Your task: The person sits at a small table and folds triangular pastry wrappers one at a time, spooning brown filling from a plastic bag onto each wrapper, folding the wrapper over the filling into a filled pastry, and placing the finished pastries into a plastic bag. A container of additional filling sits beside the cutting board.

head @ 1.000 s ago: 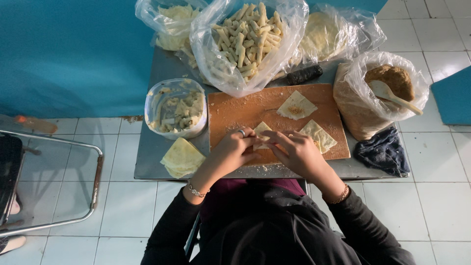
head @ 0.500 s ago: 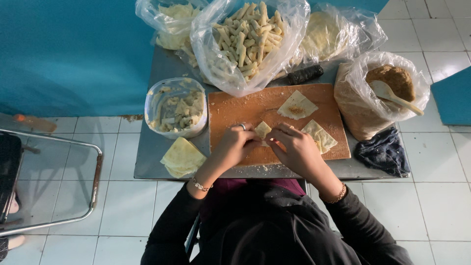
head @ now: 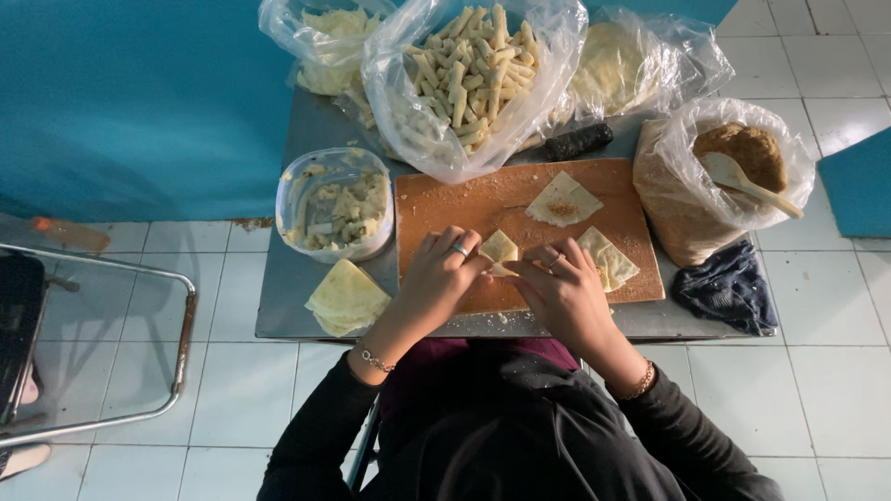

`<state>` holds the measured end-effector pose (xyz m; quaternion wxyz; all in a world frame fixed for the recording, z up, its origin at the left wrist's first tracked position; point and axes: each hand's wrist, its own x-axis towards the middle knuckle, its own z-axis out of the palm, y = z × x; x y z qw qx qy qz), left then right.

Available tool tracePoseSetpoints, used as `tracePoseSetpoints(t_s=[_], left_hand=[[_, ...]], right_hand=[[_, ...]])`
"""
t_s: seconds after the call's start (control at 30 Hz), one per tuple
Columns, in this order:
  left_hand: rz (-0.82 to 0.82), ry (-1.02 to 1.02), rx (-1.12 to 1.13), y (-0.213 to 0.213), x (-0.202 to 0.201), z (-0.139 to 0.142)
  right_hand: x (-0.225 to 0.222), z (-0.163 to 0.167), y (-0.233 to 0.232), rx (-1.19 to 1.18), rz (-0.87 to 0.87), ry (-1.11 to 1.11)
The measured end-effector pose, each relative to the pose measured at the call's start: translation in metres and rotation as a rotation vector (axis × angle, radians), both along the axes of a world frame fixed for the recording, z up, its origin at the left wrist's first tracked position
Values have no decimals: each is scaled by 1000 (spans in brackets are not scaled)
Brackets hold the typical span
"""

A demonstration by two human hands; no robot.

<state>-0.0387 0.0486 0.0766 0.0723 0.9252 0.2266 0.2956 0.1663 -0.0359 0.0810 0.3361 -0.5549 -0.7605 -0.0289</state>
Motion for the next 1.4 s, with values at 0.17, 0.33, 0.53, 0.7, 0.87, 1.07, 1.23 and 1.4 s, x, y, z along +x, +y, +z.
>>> tracePoseSetpoints(t_s=[0.17, 0.33, 0.53, 0.7, 0.87, 1.07, 1.23, 1.4], left_hand=[[-32, 4, -5, 5, 3, -4], [11, -19, -144, 10, 7, -3], [133, -25, -2, -6, 9, -2], [168, -6, 87, -14, 13, -4], [190, 56, 94, -11, 14, -9], [173, 4, 63, -7, 13, -17], [250, 34, 201, -10, 11, -23], [252, 93, 193, -5, 14, -21]], right_hand=[[-5, -3, 3, 34, 5, -32], [-3, -4, 12, -16, -3, -55], [6, -1, 33, -292, -16, 38], [6, 4, 37, -493, -106, -4], [-1, 1, 17, -96, -116, -39], [-3, -7, 12, 37, -103, -88], [-3, -7, 15, 40, -111, -111], [-5, -4, 15, 58, -128, -143]])
